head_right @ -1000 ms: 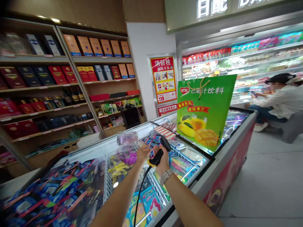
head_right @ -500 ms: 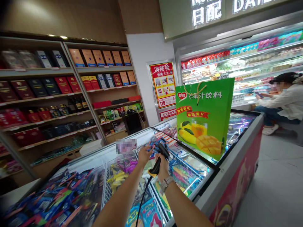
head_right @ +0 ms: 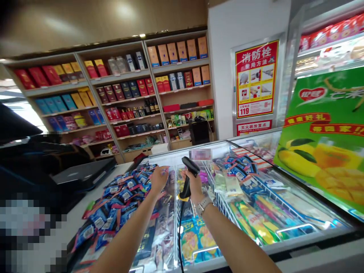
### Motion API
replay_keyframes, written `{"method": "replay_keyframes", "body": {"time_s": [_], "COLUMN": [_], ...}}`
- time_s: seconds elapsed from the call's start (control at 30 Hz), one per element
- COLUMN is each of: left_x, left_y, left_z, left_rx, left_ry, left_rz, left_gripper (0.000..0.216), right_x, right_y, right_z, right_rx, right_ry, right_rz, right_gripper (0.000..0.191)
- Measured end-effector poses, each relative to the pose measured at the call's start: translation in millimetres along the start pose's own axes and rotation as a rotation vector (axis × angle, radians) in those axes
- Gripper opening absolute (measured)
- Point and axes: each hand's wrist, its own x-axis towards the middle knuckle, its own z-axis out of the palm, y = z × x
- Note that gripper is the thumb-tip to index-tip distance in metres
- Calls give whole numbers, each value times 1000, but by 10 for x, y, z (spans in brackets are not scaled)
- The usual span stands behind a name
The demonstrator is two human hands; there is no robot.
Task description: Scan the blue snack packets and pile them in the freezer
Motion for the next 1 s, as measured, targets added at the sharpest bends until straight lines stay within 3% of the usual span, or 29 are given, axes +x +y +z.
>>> {"method": "replay_keyframes", "body": {"time_s": [0.1, 0.17, 0.3, 0.4, 0.47, 0.57, 0.73, 0.87, 1.0], "left_x": [-90, -167, -292, -294, -257, -217, -345, -514, -593], "left_y": [-276, -390, -494, -479, -412, -235, 56, 88, -11], "left_z": [-417, -603, -772, -786, -738, -553, -48, 312, 486], "left_rx": [166, 254, 315, 195, 39, -351, -1136, -1304, -1287], "left_ry": [19, -58, -185, -114, -13, 88, 4, -73, -128], "left_rz": [1, -43, -114, -140, -189, -366, -637, -707, -636], "left_gripper": [27, 26, 38, 20, 7, 21, 34, 44, 49], "right_x": [-150, -233, -346, -372, -361, -320, -253, -188, -101], "right_y": [392, 592, 810, 819, 759, 592, 287, 143, 53], "right_z": [205, 280, 325, 291, 248, 156, -99, -300, -361], "right_rx": [-13, -15, -33, -39, -34, -29, -36, -66, -135], "right_ry": [-50, -75, -68, -58, -68, -99, -92, -21, 46], "right_rz": [84, 125, 170, 191, 185, 166, 159, 142, 152], "right_gripper": [20, 21, 21, 21, 20, 20, 26, 27, 19]}}
